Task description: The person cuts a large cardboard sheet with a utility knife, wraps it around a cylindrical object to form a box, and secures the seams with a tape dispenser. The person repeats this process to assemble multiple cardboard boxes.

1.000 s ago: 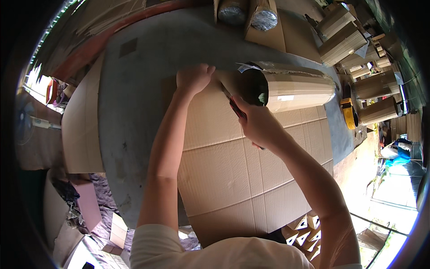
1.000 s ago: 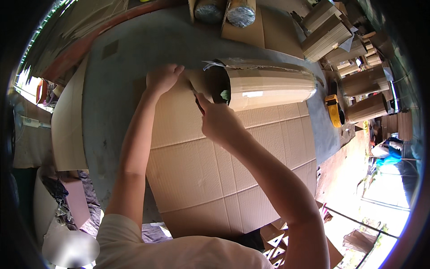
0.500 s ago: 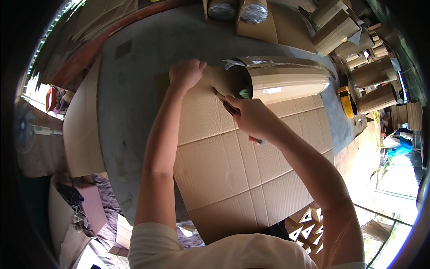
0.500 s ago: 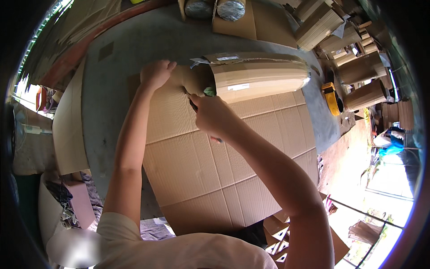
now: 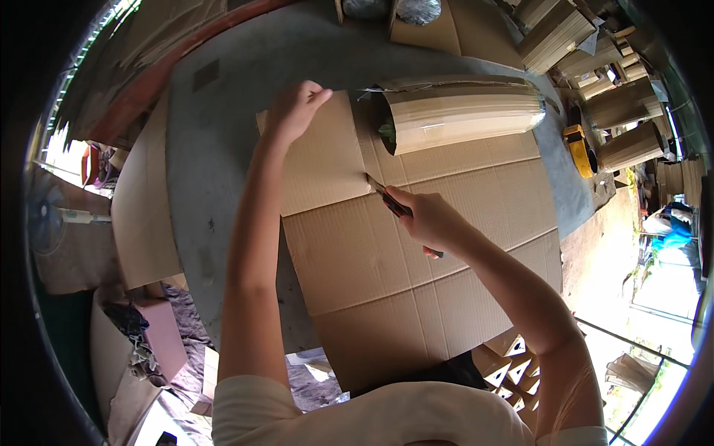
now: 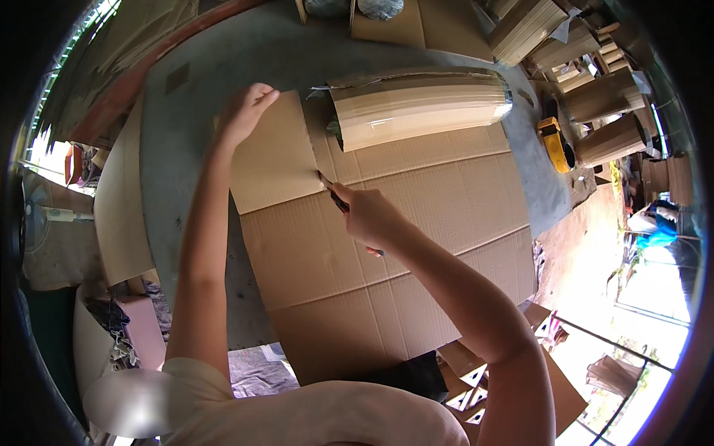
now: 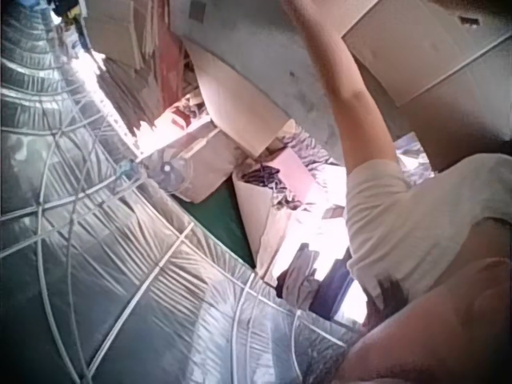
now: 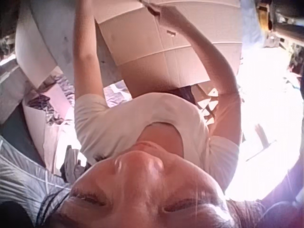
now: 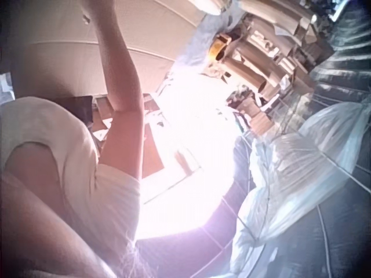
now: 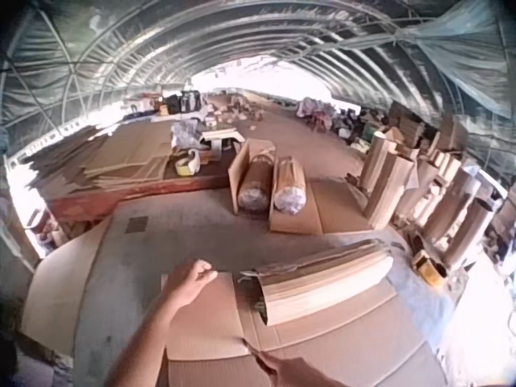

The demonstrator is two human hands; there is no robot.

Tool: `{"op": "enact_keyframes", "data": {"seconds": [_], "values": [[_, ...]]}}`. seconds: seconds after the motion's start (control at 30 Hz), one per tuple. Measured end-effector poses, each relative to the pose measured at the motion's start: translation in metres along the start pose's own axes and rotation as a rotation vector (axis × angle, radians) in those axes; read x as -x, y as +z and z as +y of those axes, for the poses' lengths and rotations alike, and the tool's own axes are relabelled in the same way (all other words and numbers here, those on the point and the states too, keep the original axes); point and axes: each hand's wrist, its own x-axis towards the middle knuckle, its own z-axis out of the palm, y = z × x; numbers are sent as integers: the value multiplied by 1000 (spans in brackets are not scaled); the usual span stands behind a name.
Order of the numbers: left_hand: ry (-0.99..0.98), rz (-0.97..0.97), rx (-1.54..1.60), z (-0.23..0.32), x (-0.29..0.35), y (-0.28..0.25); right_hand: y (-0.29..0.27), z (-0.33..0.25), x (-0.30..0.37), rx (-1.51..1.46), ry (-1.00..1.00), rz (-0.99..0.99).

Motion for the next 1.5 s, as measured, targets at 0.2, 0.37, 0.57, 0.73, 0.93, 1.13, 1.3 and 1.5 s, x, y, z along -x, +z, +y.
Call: {"op": "enact_keyframes", "data": {"seconds": [0.2, 0.37, 0.57, 0.73, 0.93, 1.13, 1.3, 1.5], "values": [[-687, -86, 526, -45, 116, 15, 5, 20, -7, -198, -40, 64], [-620, 88, 987, 5, 151, -2, 12, 15, -9, -169, -74, 115], [-583, 62, 817, 4, 150, -10, -4, 4, 8, -78, -44, 16], [-622, 46, 794, 1, 151, -9, -8, 9, 21, -125, -39, -35], [-572, 116, 804, 16, 149, -25, -5, 12, 23, -79, -93, -15], [-552, 54, 730, 12, 145, -23, 2, 19, 33, -28, -54, -56], [-555, 66, 674, 4, 146, -22, 35, 57, 70, 97, -129, -102], [-529, 69, 726, 13, 139, -27, 33, 47, 77, -41, 17, -168]]}}
